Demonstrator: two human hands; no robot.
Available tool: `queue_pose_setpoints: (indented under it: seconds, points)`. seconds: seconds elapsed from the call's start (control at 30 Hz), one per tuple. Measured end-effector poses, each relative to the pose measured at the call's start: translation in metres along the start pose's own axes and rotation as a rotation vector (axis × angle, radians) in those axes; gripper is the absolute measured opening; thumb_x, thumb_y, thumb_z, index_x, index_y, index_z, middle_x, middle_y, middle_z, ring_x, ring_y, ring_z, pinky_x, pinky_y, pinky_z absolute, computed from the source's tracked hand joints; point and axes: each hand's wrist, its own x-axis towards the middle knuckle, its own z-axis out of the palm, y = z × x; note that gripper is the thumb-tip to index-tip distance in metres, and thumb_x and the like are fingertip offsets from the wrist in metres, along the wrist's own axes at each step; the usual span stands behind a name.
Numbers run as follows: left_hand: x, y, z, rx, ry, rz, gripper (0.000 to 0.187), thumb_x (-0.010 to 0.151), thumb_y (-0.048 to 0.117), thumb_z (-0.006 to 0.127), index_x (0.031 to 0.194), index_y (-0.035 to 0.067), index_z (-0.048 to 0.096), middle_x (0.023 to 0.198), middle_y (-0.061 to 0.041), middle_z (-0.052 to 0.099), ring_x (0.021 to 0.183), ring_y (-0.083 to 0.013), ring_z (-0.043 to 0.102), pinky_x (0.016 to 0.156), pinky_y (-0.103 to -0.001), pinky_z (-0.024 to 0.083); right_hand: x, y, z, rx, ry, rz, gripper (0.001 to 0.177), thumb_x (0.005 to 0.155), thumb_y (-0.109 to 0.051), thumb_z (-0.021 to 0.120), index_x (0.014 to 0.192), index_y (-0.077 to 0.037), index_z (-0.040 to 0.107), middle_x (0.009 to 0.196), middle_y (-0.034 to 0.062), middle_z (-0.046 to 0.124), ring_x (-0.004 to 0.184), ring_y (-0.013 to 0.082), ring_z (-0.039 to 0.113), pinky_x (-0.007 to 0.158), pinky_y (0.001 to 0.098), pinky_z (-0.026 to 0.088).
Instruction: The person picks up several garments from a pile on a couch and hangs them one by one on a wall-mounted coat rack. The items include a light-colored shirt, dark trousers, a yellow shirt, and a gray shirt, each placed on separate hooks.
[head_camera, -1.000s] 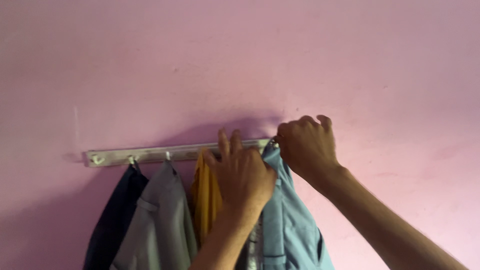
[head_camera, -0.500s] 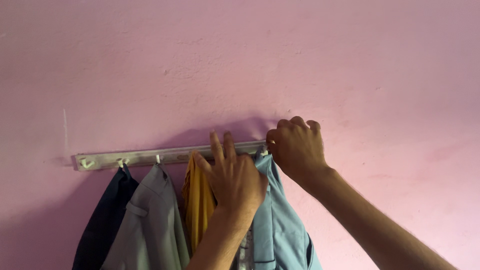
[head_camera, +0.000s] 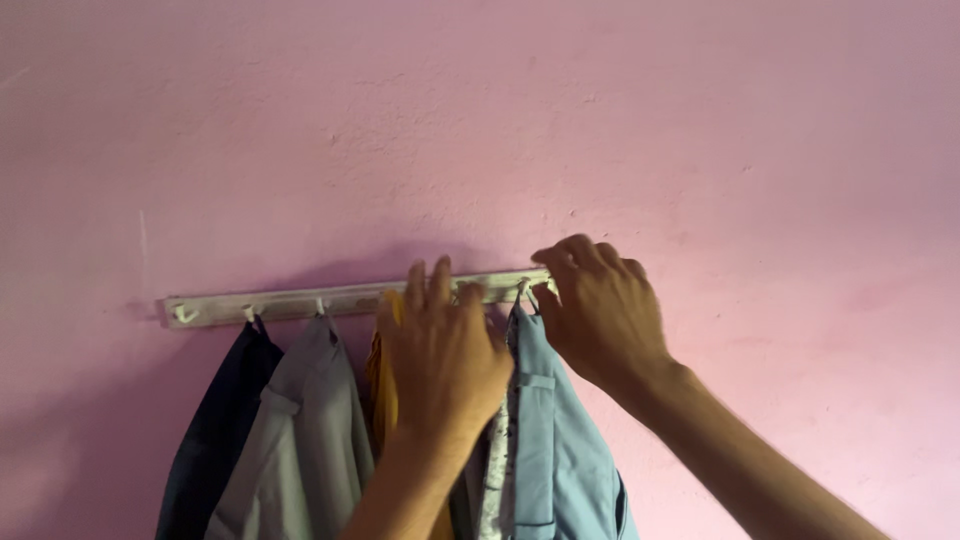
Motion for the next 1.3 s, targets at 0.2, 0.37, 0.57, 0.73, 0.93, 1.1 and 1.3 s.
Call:
queue_pose_setpoints:
  seconds: [0.2,0.37,0.57,0.73,0.93,1.1,1.3]
  points:
    - [-0.005,-0.02,-0.036,0.013,0.127,0.001,0.045,0.086,0.019,0.065,0.129,0.006,0.064,0.146,-0.022,0.055,0.137,-0.0419,0.049,0.102,-0.062,0.038,-0.008,-0.017,-0.034,0.069,0.069,0.031,0.031,0.094,-0.026,0.063,0.12,-0.009,0.069,0.12,0.0113,0.066,0.103,0.0303,0.067,0.085,0.0472,0.055]
    - [-0.021,-0.027,-0.061,0.049,0.215,0.034,0.042,0.084,0.009,0.063,0.125,0.004,0.064,0.136,-0.022,0.061,0.13,-0.0397,0.053,0.094,-0.059,0.046,-0.022,-0.029,-0.053,0.112,0.112,0.042,0.028,0.099,-0.022,0.055,0.12,-0.008,0.068,0.121,0.0113,0.067,0.096,0.029,0.071,0.074,0.044,0.059]
    - [-0.033,-0.032,-0.09,0.04,0.263,0.025,0.041,0.087,0.006,0.06,0.128,0.005,0.063,0.136,-0.019,0.064,0.131,-0.0375,0.058,0.099,-0.056,0.049,-0.027,-0.038,-0.069,0.147,0.108,0.083,0.027,0.102,-0.021,0.053,0.121,-0.007,0.066,0.121,0.0116,0.066,0.088,0.025,0.073,0.062,0.0393,0.06]
    - [-0.045,-0.042,-0.115,0.085,0.256,0.0,0.043,0.088,0.007,0.058,0.13,0.003,0.062,0.137,-0.02,0.063,0.131,-0.0387,0.055,0.101,-0.056,0.046,-0.037,-0.042,-0.086,0.159,0.148,0.078,0.028,0.1,-0.021,0.056,0.121,-0.005,0.066,0.122,0.0131,0.067,0.085,0.0249,0.074,0.061,0.0408,0.059]
    - [-0.059,-0.041,-0.131,0.078,0.24,-0.031,0.044,0.087,0.006,0.056,0.131,0.005,0.062,0.136,-0.018,0.063,0.132,-0.0383,0.054,0.103,-0.057,0.044,-0.042,-0.048,-0.095,0.188,0.147,0.075,0.027,0.1,-0.02,0.056,0.12,-0.005,0.066,0.123,0.0135,0.066,0.086,0.0237,0.075,0.057,0.0394,0.058]
    - [-0.066,-0.036,-0.135,0.036,0.243,-0.031,0.044,0.086,0.004,0.057,0.13,0.003,0.062,0.134,-0.018,0.065,0.13,-0.0392,0.056,0.102,-0.055,0.046,-0.047,-0.051,-0.101,0.203,0.155,0.072,0.027,0.099,-0.02,0.057,0.12,-0.005,0.066,0.125,0.013,0.067,0.085,0.0239,0.075,0.058,0.0407,0.057]
    - [-0.072,-0.03,-0.137,-0.002,0.256,-0.003,0.042,0.086,0.002,0.057,0.127,0.002,0.063,0.13,-0.018,0.068,0.127,-0.0389,0.06,0.104,-0.05,0.048,-0.053,-0.049,-0.101,0.209,0.141,0.074,0.027,0.099,-0.02,0.057,0.119,-0.005,0.066,0.125,0.0122,0.066,0.083,0.023,0.075,0.057,0.0398,0.057]
